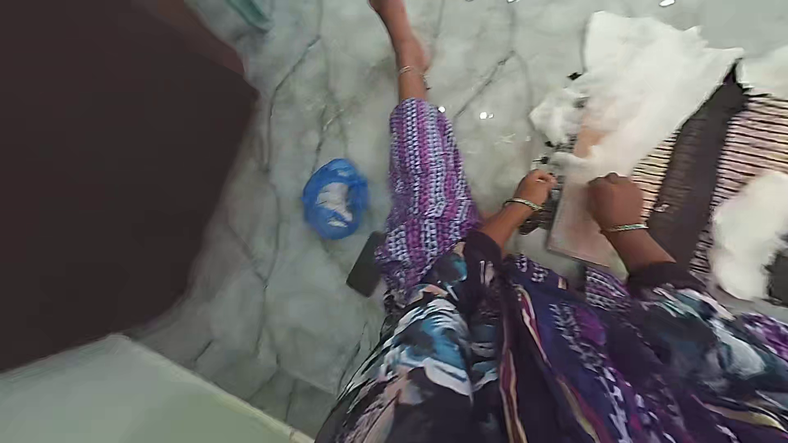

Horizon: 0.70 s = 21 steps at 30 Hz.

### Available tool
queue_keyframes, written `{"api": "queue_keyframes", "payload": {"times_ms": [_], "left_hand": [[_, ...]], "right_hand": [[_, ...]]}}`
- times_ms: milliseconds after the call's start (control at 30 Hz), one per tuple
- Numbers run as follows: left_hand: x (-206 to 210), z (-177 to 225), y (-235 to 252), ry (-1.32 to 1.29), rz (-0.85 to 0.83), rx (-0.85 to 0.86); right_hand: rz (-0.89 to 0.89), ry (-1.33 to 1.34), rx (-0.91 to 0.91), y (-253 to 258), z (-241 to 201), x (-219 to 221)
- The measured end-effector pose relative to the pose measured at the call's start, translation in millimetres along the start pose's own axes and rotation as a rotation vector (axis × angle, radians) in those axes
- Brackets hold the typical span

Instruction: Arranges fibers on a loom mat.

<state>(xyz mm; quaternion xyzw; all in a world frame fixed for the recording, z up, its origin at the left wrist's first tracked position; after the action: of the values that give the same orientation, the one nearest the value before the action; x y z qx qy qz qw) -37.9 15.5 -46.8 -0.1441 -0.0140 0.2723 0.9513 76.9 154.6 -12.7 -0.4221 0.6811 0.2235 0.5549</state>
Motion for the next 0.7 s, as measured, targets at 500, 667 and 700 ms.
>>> {"api": "queue_keyframes", "payload": {"times_ms": [500,667,700], "left_hand": [[10,86,-34,0.028,-0.328,-0.433],[36,-7,-6,-0.114,-0.548,-0.370],[37,-23,-3,-0.092,-0.559,-0.293]], "right_hand": [[-0.016,1.135,0.302,-67,-20,-3],[0.049,1.333,0.416,-74,0,-2],[0.056,1.332,0.439,-76,3,2]]}}
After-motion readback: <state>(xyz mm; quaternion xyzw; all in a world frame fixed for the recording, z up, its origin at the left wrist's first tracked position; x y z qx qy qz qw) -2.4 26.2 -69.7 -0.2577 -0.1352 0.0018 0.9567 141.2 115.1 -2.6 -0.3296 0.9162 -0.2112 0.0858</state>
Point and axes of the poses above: each hand's wrist, its own y-axis towards the middle knuckle, its own x-axis out of the palm, z = x × y, the point moved 4 cm from there along y, towards the middle knuckle, and after that the axes turned 6 degrees about -x, right-handed, at the moved point
